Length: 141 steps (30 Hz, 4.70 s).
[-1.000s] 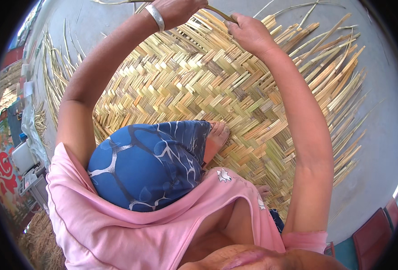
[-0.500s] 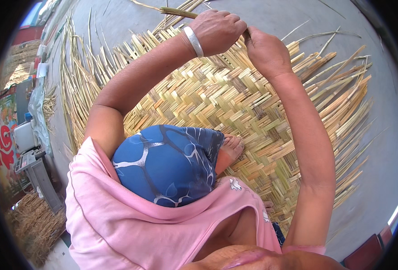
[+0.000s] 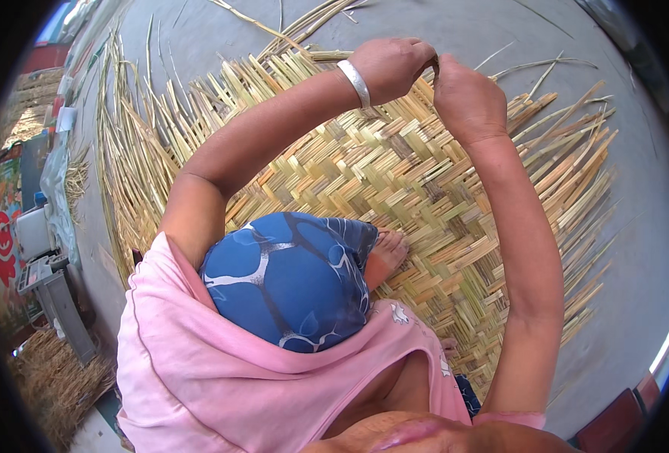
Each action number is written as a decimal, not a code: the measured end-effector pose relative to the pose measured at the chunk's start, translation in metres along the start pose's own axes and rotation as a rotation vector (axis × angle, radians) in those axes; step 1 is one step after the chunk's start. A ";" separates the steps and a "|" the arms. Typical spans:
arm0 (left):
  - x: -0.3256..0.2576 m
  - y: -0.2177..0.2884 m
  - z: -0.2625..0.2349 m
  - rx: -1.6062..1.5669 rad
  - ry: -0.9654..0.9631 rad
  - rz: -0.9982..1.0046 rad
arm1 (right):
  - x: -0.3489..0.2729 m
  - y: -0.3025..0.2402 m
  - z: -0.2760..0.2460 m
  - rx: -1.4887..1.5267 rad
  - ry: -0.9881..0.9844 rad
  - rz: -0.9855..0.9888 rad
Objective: The person sits on the floor and weaves a mat using dried palm leaves. They interlace the leaves by hand, creating a patterned mat.
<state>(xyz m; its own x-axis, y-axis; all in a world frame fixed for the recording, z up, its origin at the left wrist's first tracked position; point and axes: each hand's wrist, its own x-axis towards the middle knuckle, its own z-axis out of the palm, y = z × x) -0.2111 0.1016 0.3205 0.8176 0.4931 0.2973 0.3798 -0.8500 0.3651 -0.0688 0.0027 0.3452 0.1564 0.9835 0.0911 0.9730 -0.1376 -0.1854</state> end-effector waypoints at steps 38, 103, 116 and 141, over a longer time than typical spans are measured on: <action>-0.010 0.021 0.096 -1.252 -0.695 -0.461 | -0.007 0.112 -0.026 0.837 -0.056 -0.042; 0.007 0.091 0.227 -1.174 -0.043 -0.815 | -0.225 0.190 0.102 0.835 0.194 0.688; 0.021 0.010 0.203 -1.647 0.127 -0.957 | -0.177 0.171 0.055 -0.054 -0.186 0.229; 0.113 0.016 0.252 -0.111 -0.513 -0.154 | -0.090 0.141 0.104 0.534 0.265 0.634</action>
<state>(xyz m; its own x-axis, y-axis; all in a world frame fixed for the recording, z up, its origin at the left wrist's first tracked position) -0.0036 0.0965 0.1378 0.8728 0.4330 -0.2253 0.4867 -0.7368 0.4694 0.0369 -0.0931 0.2091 0.7408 0.6712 0.0271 0.4892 -0.5114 -0.7065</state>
